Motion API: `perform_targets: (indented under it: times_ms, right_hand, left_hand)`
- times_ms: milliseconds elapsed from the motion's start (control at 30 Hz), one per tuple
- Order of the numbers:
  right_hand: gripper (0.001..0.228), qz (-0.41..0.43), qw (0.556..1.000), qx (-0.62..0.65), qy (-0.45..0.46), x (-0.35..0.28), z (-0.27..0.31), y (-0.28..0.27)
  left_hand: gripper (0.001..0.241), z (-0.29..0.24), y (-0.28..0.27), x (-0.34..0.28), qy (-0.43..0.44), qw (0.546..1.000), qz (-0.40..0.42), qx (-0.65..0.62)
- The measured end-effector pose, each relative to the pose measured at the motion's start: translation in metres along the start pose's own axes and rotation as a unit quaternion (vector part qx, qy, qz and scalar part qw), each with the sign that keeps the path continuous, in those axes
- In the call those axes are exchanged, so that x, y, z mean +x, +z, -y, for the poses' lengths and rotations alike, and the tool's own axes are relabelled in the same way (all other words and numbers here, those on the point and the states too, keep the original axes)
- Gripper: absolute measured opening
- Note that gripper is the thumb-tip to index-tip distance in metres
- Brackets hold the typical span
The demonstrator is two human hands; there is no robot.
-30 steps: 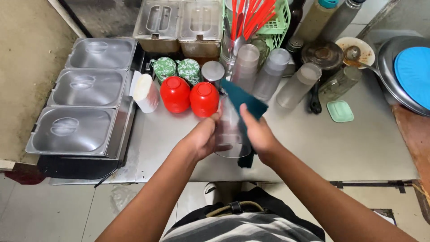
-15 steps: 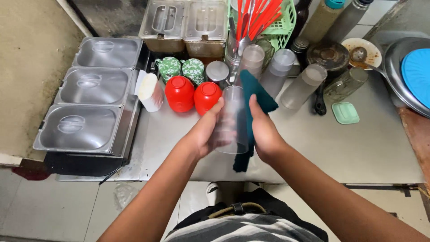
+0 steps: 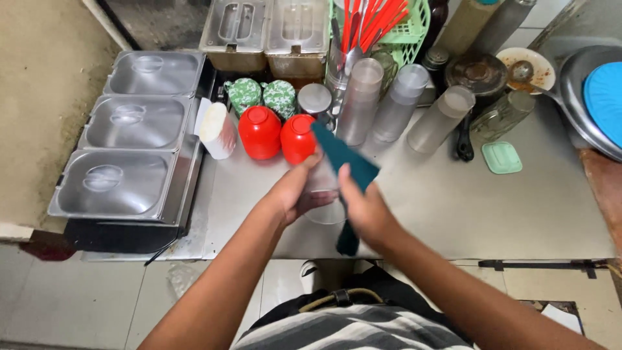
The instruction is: Wiping and drying plastic cups with a cloth at a beverage preparation counter.
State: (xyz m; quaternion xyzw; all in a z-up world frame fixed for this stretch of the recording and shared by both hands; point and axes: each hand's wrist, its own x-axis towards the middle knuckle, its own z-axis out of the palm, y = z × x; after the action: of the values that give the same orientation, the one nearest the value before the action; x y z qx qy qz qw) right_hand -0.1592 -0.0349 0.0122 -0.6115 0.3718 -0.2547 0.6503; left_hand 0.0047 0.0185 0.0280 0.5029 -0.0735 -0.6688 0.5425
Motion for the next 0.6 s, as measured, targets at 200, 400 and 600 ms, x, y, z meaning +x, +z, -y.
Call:
perform_targets:
  times_ms: [200, 400, 600]
  right_hand:
    - [0.063, -0.048, 0.982, 0.157, 0.095, 0.011, 0.015, 0.002]
    - [0.06, -0.014, 0.996, 0.064, 0.056, 0.001, 0.019, 0.001]
    - [0.068, -0.03, 0.961, 0.211, 0.177, 0.02, 0.034, -0.015]
  left_hand:
    - [0.053, -0.009, 0.003, -0.001, -0.039, 0.99, 0.022, 0.137]
    - [0.061, 0.005, -0.003, 0.017, -0.014, 0.997, 0.006, 0.074]
    - [0.064, 0.001, 0.013, -0.009, 0.005, 0.995, 0.055, 0.078]
